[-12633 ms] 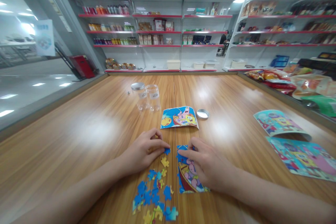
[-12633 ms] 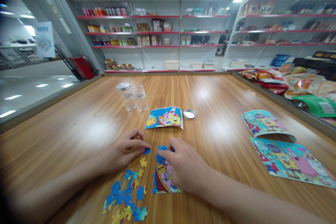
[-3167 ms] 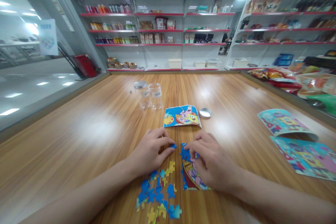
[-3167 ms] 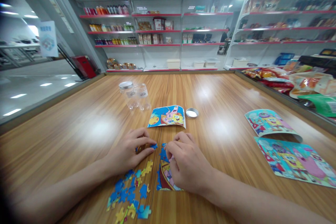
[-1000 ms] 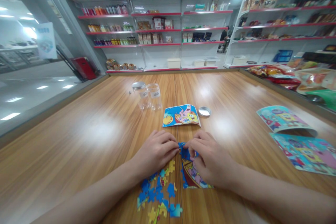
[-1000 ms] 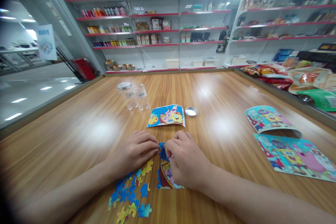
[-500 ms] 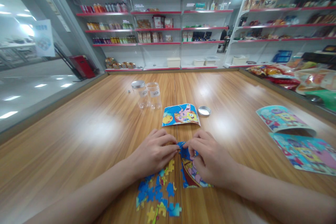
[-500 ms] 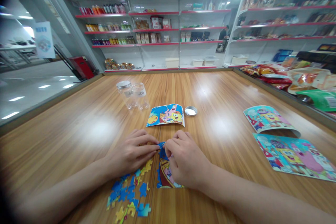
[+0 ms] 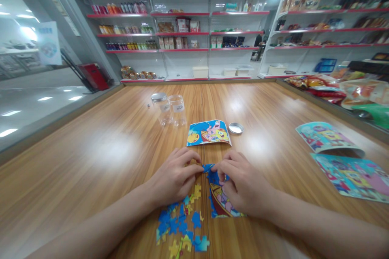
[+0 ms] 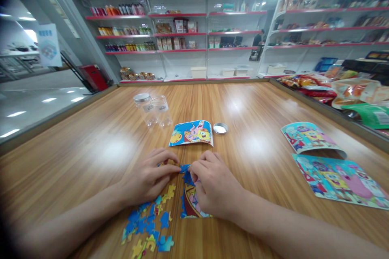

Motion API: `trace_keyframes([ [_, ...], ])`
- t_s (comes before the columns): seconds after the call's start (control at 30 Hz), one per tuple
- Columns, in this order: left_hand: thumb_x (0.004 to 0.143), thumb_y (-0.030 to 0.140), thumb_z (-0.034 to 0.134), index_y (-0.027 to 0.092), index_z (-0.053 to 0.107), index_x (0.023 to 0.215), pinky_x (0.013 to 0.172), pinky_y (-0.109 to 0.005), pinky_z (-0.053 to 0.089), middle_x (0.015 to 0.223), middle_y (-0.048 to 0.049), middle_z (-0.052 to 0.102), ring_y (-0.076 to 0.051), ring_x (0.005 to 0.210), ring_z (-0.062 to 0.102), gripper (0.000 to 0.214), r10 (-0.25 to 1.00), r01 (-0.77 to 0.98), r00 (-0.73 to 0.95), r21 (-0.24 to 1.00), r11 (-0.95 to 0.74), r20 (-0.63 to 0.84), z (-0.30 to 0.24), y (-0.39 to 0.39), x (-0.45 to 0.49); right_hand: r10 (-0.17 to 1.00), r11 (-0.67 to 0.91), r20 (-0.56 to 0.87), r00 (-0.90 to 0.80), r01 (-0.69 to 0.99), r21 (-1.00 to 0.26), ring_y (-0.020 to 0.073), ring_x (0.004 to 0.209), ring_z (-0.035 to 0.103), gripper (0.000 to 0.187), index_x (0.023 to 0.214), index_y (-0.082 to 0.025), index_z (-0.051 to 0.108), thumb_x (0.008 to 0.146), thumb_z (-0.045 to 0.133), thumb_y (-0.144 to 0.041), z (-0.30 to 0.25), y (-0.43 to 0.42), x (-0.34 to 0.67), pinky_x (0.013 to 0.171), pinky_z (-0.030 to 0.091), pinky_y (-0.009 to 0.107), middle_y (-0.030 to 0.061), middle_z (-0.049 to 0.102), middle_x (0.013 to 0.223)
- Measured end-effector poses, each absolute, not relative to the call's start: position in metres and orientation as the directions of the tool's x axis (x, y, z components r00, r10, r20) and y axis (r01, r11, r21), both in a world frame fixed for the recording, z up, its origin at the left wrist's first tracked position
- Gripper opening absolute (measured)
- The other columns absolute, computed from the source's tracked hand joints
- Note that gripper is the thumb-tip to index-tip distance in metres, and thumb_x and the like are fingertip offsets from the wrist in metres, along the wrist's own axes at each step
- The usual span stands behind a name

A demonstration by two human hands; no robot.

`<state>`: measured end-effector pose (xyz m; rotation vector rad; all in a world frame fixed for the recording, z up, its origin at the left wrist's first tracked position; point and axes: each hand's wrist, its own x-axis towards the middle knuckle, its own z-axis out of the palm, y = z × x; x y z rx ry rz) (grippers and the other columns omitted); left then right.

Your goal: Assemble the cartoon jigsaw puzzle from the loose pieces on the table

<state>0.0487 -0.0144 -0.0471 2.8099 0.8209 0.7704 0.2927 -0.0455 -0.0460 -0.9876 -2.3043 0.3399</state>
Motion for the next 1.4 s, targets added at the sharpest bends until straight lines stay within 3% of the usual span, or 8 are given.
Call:
trace_keyframes([
  [0.3, 0.091, 0.009, 0.050, 0.019, 0.068, 0.108, 0.086, -0.042, 0.047, 0.110, -0.0094, 0.060, -0.024, 0.101, 0.054, 0.027, 0.537, 0.488, 0.720, 0.230, -0.842, 0.439, -0.048, -0.014, 0.049, 0.713, 0.701, 0.450, -0.538, 0.545, -0.459, 0.0233, 0.090, 0.051, 0.026, 0.082, -0.019, 0.051, 0.070, 0.051, 0.004, -0.046, -0.047, 0.294, 0.080, 0.043, 0.037, 0.0038, 0.063, 0.084],
  [0.5, 0.089, 0.002, 0.047, 0.015, 0.063, 0.114, 0.086, -0.041, 0.047, 0.109, -0.0107, 0.061, -0.023, 0.101, 0.054, 0.033, 0.535, 0.459, 0.702, 0.276, -0.844, 0.469, -0.049, -0.013, 0.047, 0.707, 0.677, 0.608, -0.361, 0.596, -0.433, 0.0278, 0.113, 0.051, 0.034, 0.086, -0.019, 0.048, 0.065, 0.050, 0.007, -0.042, -0.045, 0.295, 0.095, 0.043, 0.043, 0.0108, 0.059, 0.112],
  [0.87, 0.088, 0.003, 0.049, 0.019, 0.067, 0.109, 0.084, -0.041, 0.047, 0.107, -0.0094, 0.061, -0.023, 0.099, 0.055, 0.032, 0.521, 0.452, 0.716, 0.259, -0.853, 0.465, -0.051, -0.012, 0.044, 0.786, 0.597, 0.520, -0.335, 0.631, -0.496, 0.0253, 0.100, 0.053, 0.034, 0.087, -0.019, 0.051, 0.063, 0.050, 0.005, -0.043, -0.045, 0.294, 0.087, 0.043, 0.039, 0.0068, 0.060, 0.099],
  [1.07, 0.089, 0.003, 0.048, 0.019, 0.068, 0.099, 0.082, -0.040, 0.048, 0.103, -0.0090, 0.061, -0.022, 0.095, 0.056, 0.028, 0.553, 0.472, 0.682, 0.289, -0.833, 0.480, -0.051, -0.010, 0.040, 0.918, 0.333, 0.397, -0.021, 0.585, -0.740, 0.0198, 0.081, 0.051, 0.018, 0.079, -0.021, 0.053, 0.068, 0.051, -0.007, -0.047, -0.027, 0.306, 0.074, 0.041, 0.033, 0.0013, 0.058, 0.082],
  [1.23, 0.090, 0.003, 0.047, 0.019, 0.068, 0.104, 0.084, -0.040, 0.049, 0.104, -0.0094, 0.063, -0.022, 0.096, 0.057, 0.030, 0.556, 0.468, 0.688, 0.301, -0.831, 0.466, -0.050, -0.010, 0.038, 0.935, 0.231, 0.342, 0.098, 0.566, -0.792, 0.0153, 0.061, 0.044, 0.005, 0.076, -0.020, 0.051, 0.076, 0.050, -0.016, -0.053, -0.014, 0.314, 0.056, 0.034, 0.028, -0.0038, 0.044, 0.063],
  [1.33, 0.092, 0.006, 0.048, 0.019, 0.065, 0.113, 0.088, -0.041, 0.049, 0.109, -0.0097, 0.064, -0.022, 0.101, 0.057, 0.030, 0.556, 0.449, 0.690, 0.329, -0.831, 0.462, -0.050, -0.010, 0.041, 0.935, 0.230, 0.341, 0.098, 0.563, -0.794, 0.0154, 0.061, 0.045, 0.006, 0.076, -0.020, 0.053, 0.077, 0.049, -0.015, -0.053, -0.014, 0.314, 0.057, 0.036, 0.028, -0.0036, 0.044, 0.062],
  [1.4, 0.094, 0.012, 0.051, 0.018, 0.064, 0.117, 0.091, -0.042, 0.049, 0.111, -0.0098, 0.064, -0.023, 0.103, 0.057, 0.027, 0.580, 0.461, 0.675, 0.353, -0.814, 0.456, -0.050, -0.011, 0.046, 0.935, 0.263, 0.352, 0.052, 0.564, -0.782, 0.0177, 0.072, 0.051, 0.012, 0.079, -0.019, 0.060, 0.075, 0.051, -0.012, -0.051, -0.017, 0.311, 0.066, 0.042, 0.030, -0.0006, 0.051, 0.071],
])
